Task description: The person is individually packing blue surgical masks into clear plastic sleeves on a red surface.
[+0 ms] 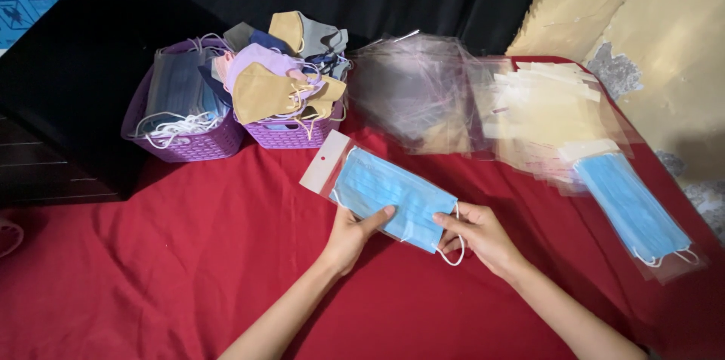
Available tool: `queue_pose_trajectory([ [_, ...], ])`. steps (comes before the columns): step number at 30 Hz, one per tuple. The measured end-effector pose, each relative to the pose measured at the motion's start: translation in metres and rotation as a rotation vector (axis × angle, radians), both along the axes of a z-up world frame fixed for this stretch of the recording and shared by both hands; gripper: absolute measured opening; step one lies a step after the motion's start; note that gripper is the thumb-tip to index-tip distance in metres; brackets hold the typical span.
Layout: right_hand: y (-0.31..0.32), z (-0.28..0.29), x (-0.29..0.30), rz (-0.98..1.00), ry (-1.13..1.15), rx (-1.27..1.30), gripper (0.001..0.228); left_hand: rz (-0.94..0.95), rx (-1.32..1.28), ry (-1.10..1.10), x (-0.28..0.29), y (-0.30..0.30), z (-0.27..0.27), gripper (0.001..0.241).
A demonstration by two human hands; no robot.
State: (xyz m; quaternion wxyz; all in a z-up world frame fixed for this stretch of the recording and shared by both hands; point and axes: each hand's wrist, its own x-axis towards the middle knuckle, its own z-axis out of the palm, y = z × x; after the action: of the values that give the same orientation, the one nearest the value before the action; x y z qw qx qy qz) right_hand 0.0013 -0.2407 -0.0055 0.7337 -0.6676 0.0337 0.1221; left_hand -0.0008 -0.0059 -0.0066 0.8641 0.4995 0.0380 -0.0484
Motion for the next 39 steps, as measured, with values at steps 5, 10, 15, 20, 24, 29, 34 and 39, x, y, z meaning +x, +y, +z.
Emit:
queue_pose_trajectory([
  [5, -0.002, 0.004, 0.001, -0.001, 0.04, 0.002, 0.033, 0.056, 0.002, -0.009, 0.001, 0.003, 0.01, 0.058],
  [10, -0.008, -0.014, 0.008, 0.008, 0.038, -0.002, 0.032, 0.04, 0.014, -0.032, -0.002, 0.0, 0.008, 0.059],
  [15, -0.006, -0.005, 0.004, 0.009, 0.023, 0.001, 0.028, 0.05, -0.009, -0.006, -0.001, 0.002, 0.008, 0.06],
  [20, -0.003, -0.002, 0.001, 0.013, 0.016, 0.011, 0.028, 0.05, -0.056, 0.02, -0.004, 0.001, 0.012, 0.06],
  [24, -0.006, -0.017, 0.005, 0.012, 0.003, 0.033, 0.028, -0.004, -0.084, 0.047, -0.011, -0.002, 0.019, 0.065],
  [29, -0.005, -0.013, 0.003, 0.006, -0.019, 0.037, 0.023, -0.008, -0.081, 0.049, -0.012, -0.004, 0.019, 0.061],
  [34, -0.002, 0.006, 0.001, -0.103, -0.077, 0.018, 0.026, 0.041, -0.058, 0.05, -0.001, 0.002, 0.004, 0.056],
  [39, 0.003, 0.031, -0.005, -0.178, -0.342, -0.242, 0.048, -0.005, -0.032, 0.054, -0.001, 0.002, -0.005, 0.063],
])
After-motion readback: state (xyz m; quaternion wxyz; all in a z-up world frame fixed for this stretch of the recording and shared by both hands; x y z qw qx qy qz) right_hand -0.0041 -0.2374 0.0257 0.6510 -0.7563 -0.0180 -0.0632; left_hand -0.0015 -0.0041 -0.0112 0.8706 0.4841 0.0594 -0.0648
